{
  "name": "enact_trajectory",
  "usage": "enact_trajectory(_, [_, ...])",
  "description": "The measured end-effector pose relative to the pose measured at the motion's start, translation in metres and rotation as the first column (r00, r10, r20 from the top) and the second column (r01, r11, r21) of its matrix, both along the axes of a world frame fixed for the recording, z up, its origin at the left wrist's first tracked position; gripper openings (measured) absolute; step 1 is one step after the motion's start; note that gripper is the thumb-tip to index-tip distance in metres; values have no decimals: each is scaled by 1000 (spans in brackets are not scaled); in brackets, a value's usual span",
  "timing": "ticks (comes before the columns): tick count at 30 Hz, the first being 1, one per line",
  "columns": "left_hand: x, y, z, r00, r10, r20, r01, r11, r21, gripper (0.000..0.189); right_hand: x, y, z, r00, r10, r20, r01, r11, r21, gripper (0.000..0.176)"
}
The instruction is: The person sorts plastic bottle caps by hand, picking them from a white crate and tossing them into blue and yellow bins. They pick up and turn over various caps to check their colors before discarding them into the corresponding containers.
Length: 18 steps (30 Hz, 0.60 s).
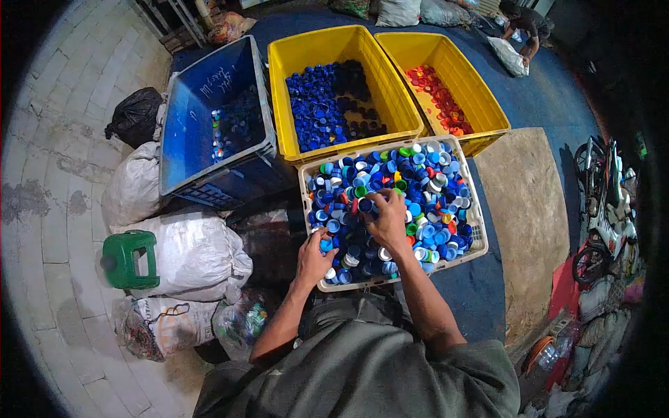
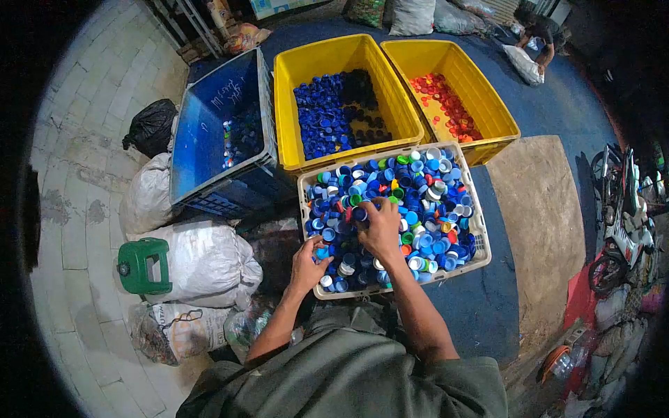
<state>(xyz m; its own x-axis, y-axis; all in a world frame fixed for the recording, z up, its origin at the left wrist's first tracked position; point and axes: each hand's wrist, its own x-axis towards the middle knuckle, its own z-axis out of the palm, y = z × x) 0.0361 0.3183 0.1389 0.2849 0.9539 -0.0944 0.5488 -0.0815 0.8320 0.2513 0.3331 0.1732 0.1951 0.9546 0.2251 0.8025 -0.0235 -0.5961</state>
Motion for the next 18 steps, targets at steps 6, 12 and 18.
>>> enact_trajectory(6, [9,-2,-3,980,-73,-183,86,994,63,66,23,-32,-1,619,-220,-754,159,975,-153,39])
enact_trajectory(12, [19,1,6,975,-66,-213,57,997,-48,71,34,-75,-1,-152,-147,-977,116,979,-166,38])
enact_trajectory(18, [21,4,2,983,-23,-181,23,1000,-4,71,24,-96,6,-269,-217,-938,58,969,-241,39])
